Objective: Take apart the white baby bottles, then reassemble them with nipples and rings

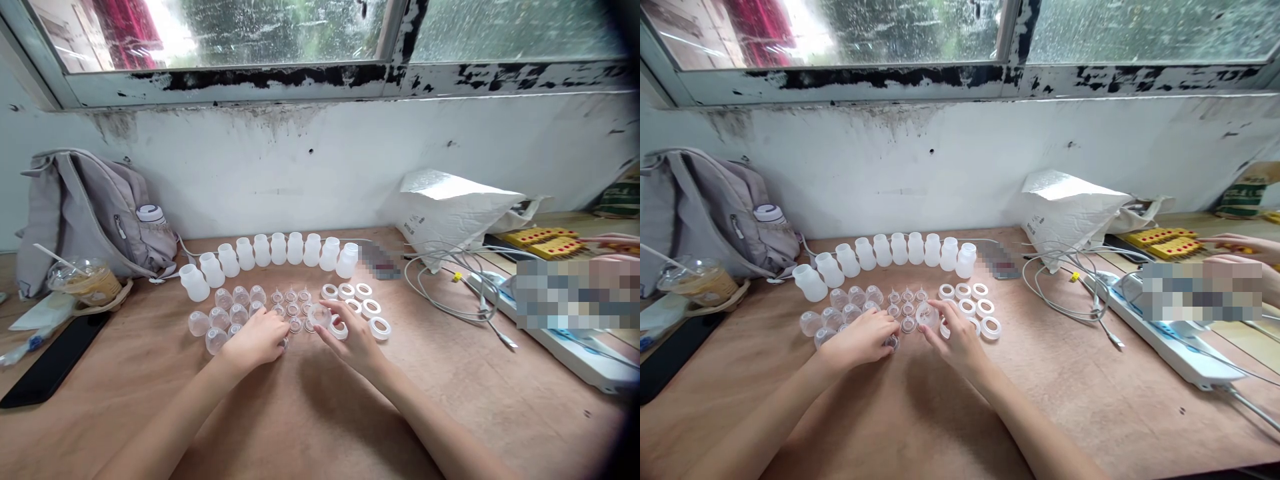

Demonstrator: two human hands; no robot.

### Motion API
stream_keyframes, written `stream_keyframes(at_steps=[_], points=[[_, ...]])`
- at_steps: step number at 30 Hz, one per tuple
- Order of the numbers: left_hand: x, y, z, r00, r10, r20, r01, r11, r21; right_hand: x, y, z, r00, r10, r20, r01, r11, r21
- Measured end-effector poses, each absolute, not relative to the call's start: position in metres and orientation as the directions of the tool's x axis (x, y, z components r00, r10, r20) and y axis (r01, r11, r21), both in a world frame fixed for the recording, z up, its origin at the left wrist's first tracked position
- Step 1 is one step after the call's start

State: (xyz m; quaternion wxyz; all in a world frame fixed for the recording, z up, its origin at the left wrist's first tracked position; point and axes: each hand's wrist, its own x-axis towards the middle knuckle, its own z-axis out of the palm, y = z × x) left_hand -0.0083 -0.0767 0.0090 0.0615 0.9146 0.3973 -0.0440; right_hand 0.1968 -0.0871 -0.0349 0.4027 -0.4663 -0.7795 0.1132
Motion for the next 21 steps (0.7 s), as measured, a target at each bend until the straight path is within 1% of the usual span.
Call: stream_keyframes(at_steps=[7, 14, 18, 21], points=[[-0.006, -0.079, 0.016, 0.672, 0.727, -0.143, 0.741, -0.662, 0.116, 0.198, -0.087, -0.034, -0.234, 0.815, 0.531, 0.634, 0.542, -0.552], [-0.007, -0.080, 0.015, 0.668, 0.730, -0.144, 0.744, -0.660, 0.105, 0.199, -0.085, -0.037, -0.210, 0.813, 0.544, 0.655, 0.530, -0.539], [-0.010, -0.081, 0.015, 0.685, 0.725, -0.072, 0.728, -0.681, 0.075, 0.212, -0.073, -0.034, -0.118, 0.818, 0.563, 0.695, 0.473, -0.541], [-0.012, -0.082, 0.019, 0.686, 0.727, -0.040, 0.728, -0.684, 0.044, 0.234, -0.060, -0.030, 0.019, 0.853, 0.522, 0.718, 0.351, -0.601]])
